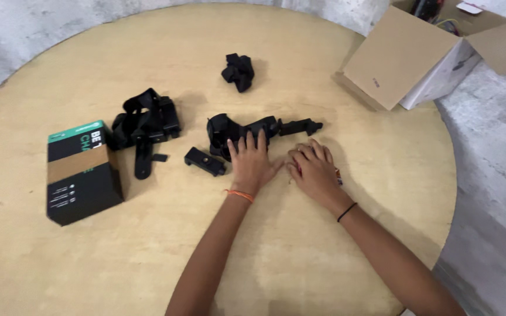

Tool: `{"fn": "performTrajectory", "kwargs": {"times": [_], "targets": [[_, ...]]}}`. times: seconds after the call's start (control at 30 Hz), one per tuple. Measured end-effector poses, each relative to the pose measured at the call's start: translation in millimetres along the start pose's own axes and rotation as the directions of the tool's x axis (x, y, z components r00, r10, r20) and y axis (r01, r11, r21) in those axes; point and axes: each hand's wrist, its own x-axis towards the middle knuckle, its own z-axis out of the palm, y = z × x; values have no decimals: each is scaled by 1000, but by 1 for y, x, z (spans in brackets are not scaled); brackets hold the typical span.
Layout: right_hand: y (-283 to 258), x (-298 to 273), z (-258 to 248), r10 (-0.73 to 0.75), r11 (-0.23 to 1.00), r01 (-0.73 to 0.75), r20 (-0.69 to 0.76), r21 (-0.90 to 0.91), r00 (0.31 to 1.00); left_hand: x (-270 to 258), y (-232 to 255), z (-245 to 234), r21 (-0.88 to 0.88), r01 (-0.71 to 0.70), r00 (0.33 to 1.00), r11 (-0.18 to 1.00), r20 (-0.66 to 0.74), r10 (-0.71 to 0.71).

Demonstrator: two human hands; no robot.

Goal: The person wipes a black power strip with a patterned cloth, then wipes a bundle of multicolored wires, and finally wipes a black camera head strap. The person places the power strip and wire bundle into a cardboard box.

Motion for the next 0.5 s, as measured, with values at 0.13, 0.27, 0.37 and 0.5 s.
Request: {"fn": "performTrajectory", "kwargs": {"times": [0.13, 0.27, 0.37, 0.5], "targets": [[-4, -7, -14, 54, 994, -48, 63, -97, 997, -4, 12, 11, 121, -15, 996, 993, 89, 5], [-8, -9, -17, 88, 995, -85, 66, -47, 994, -4, 10, 4, 159, -7, 988, 987, 151, -18], [-5, -8, -15, 85, 996, -81, 87, -45, 993, 6, 11, -10, 89, 47, 982, 995, 177, -62], [-2, -12, -12, 69, 997, -67, 77, -24, 995, 21, -15, -42, -35, 260, 876, 965, 429, -220]]}}
